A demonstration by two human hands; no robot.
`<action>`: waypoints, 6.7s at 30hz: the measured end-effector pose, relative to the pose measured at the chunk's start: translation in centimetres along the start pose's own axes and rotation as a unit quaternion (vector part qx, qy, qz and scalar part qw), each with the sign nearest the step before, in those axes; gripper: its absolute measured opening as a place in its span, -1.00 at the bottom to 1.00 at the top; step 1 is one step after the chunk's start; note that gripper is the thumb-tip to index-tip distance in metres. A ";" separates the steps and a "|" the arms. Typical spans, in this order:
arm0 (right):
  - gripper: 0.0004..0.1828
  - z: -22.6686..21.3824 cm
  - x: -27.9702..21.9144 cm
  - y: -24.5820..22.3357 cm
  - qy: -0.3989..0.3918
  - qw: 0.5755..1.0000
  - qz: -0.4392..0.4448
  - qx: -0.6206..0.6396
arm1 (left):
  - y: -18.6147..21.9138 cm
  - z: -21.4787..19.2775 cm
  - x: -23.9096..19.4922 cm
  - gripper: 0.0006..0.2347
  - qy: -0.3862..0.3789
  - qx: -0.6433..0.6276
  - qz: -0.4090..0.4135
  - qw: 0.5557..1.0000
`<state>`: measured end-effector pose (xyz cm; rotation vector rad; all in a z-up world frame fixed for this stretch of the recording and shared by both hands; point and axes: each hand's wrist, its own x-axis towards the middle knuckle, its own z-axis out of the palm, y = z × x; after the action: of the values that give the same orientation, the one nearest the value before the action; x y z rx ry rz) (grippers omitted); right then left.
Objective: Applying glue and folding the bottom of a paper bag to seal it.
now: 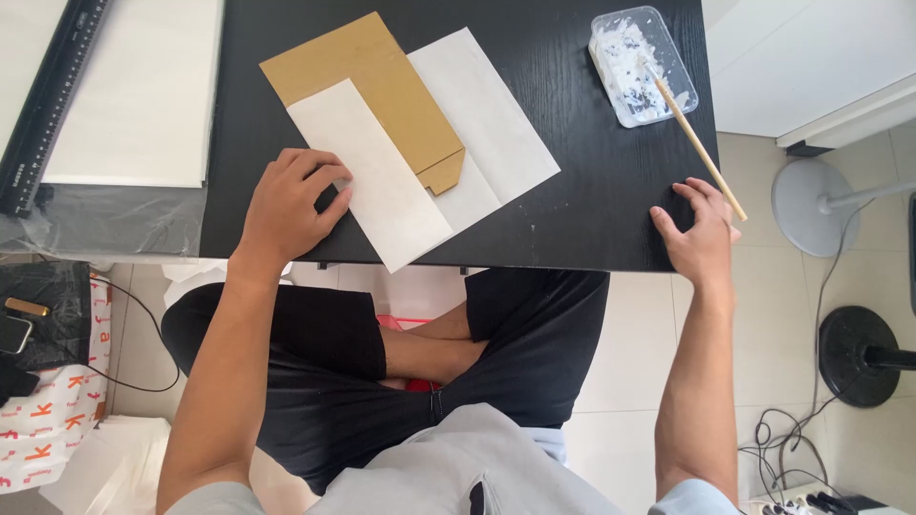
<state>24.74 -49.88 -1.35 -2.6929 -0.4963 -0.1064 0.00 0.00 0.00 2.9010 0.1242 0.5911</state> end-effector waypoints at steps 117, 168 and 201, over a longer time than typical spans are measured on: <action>-0.89 7.8 7.5 -27.2 0.038 0.888 -0.448 -0.101 | 5.9 4.3 4.5 -0.48 -0.146 -0.023 -0.012 0.989; -0.02 12.9 -0.1 -26.2 -0.060 0.970 -0.231 -0.040 | 2.3 8.4 8.4 -0.62 0.025 -0.006 0.060 0.998; -0.41 6.0 2.2 -16.9 -0.019 0.975 -0.209 0.072 | 1.1 8.8 7.9 -0.58 0.104 -0.013 -0.095 0.990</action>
<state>20.77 -32.33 -0.27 -2.4159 -1.0368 -0.1305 10.79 -1.50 -4.78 2.7521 0.4109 0.8513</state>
